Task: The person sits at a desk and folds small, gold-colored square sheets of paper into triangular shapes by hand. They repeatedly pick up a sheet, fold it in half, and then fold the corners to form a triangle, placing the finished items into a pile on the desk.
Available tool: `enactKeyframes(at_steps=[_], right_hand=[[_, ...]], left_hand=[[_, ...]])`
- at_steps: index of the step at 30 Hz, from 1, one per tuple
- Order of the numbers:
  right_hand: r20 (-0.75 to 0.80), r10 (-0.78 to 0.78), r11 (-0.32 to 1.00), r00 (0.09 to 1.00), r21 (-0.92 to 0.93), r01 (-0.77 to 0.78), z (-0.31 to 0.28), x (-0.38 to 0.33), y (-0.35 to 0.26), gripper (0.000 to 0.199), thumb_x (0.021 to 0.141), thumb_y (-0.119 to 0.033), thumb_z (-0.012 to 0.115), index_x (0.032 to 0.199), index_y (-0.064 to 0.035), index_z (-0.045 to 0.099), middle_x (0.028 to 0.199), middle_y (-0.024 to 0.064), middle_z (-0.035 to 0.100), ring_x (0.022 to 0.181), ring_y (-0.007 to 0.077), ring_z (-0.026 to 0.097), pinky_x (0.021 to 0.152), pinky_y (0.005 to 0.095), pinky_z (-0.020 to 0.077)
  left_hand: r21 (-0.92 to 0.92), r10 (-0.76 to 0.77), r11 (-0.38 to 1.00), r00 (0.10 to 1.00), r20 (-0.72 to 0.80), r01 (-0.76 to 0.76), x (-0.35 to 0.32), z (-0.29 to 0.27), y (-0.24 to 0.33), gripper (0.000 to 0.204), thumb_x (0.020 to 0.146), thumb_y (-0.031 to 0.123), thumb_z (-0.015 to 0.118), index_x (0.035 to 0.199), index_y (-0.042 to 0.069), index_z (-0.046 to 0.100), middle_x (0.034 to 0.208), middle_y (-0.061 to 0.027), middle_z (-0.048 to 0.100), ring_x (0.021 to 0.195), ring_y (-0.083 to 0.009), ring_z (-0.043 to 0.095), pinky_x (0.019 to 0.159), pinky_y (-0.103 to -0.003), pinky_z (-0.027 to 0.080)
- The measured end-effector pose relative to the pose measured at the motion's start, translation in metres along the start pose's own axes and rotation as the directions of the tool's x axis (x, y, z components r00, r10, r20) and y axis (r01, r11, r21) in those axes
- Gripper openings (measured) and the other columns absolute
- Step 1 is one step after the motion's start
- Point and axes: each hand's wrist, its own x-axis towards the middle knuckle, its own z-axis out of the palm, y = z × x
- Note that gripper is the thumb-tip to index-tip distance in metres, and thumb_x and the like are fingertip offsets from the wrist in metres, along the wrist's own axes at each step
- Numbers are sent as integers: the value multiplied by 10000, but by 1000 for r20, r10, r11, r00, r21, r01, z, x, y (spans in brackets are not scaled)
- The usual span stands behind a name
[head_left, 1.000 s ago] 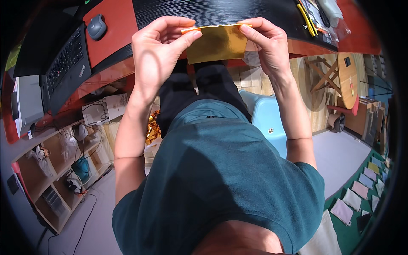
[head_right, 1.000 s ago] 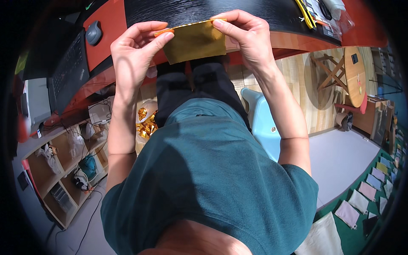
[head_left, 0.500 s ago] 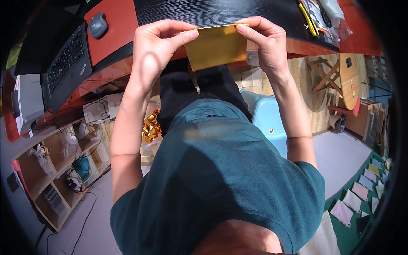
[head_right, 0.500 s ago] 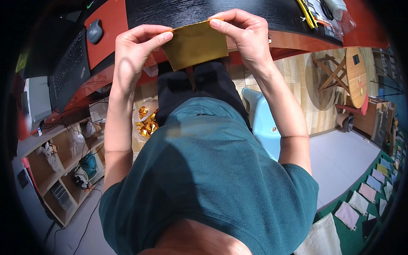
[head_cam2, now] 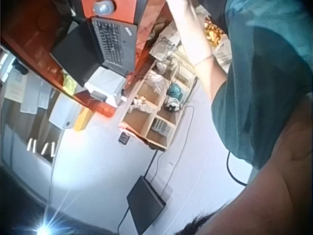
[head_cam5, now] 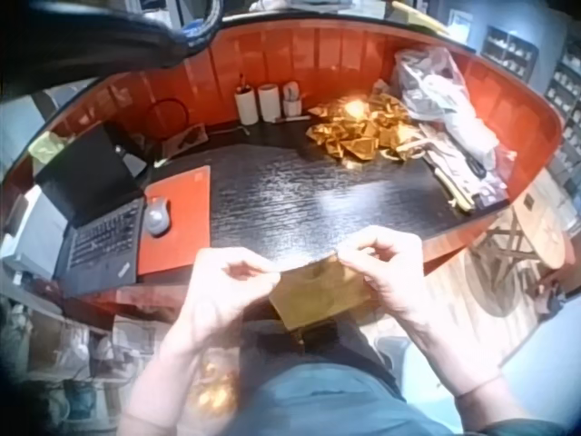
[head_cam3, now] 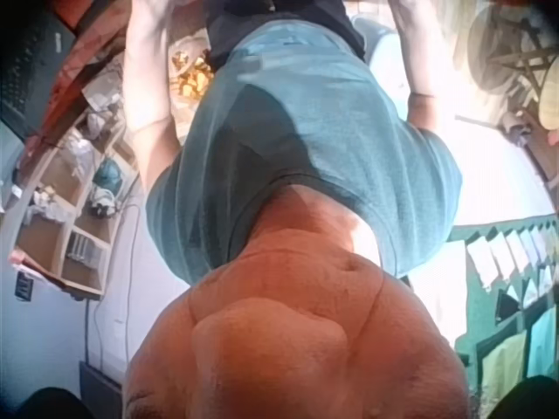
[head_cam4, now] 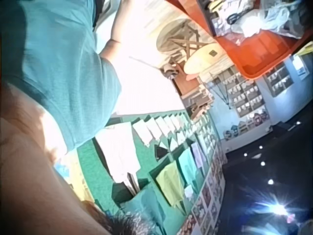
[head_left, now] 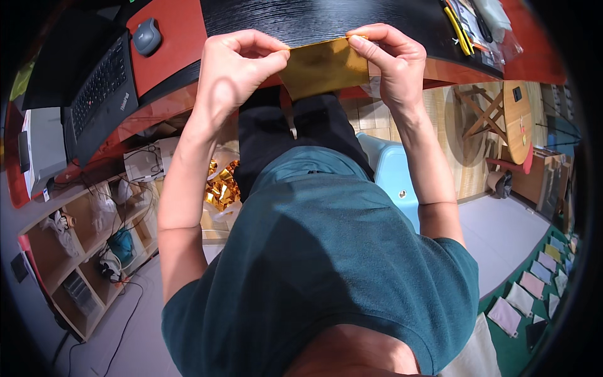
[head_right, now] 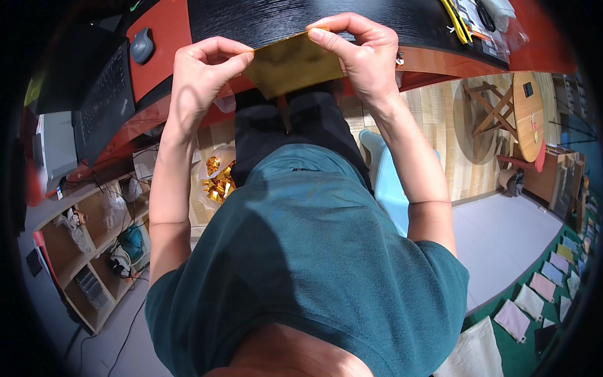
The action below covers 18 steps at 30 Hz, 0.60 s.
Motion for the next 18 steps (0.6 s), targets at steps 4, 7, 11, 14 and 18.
enactKeyframes(at_steps=[4, 7, 11, 14, 18], right_hand=[[7, -12, 1000, 1000, -20, 12, 1, 1, 1, 122, 906, -76, 814, 1013, -18, 806, 909, 30, 775, 840, 79, 707, 769, 227, 570], [15, 24, 1000, 1000, 3, -25, 1, 0, 0, 125, 903, -74, 815, 1012, -14, 804, 909, 33, 775, 855, 84, 709, 791, 235, 575], [15, 6, 1000, 1000, 2, -6, 3, 1, 2, 124, 904, -70, 813, 1013, -11, 802, 919, 35, 775, 863, 82, 705, 796, 232, 571], [8, 13, 1000, 1000, -5, -13, 3, 0, 3, 123, 905, -70, 813, 1011, -10, 800, 927, 33, 772, 857, 78, 699, 787, 227, 565], [-34, -26, 1000, 999, 4, 26, 3, 3, 0, 116, 901, -61, 814, 1004, -10, 798, 923, 27, 769, 851, 73, 691, 779, 222, 554]], left_hand=[[68, 35, 997, 998, 47, -38, 1, -5, -3, 148, 905, 121, 772, 995, 6, 792, 847, -39, 755, 598, -33, 599, 479, -187, 458], [76, 4, 997, 994, 111, -13, 2, -13, -2, 153, 919, 106, 742, 1017, -2, 787, 848, -45, 757, 589, -39, 611, 494, -192, 473], [37, -37, 999, 992, 124, 33, 2, -19, 3, 166, 875, 59, 733, 995, -36, 798, 883, -64, 781, 828, -90, 710, 778, -255, 589], [91, -21, 996, 995, 97, 12, 3, -23, 1, 174, 873, 72, 734, 1009, -11, 803, 859, -54, 776, 776, -76, 684, 740, -261, 575], [336, 140, 934, 989, -38, -119, 3, -32, -1, 185, 916, 68, 714, 1070, -6, 783, 861, -48, 745, 651, -66, 654, 582, -247, 529]])
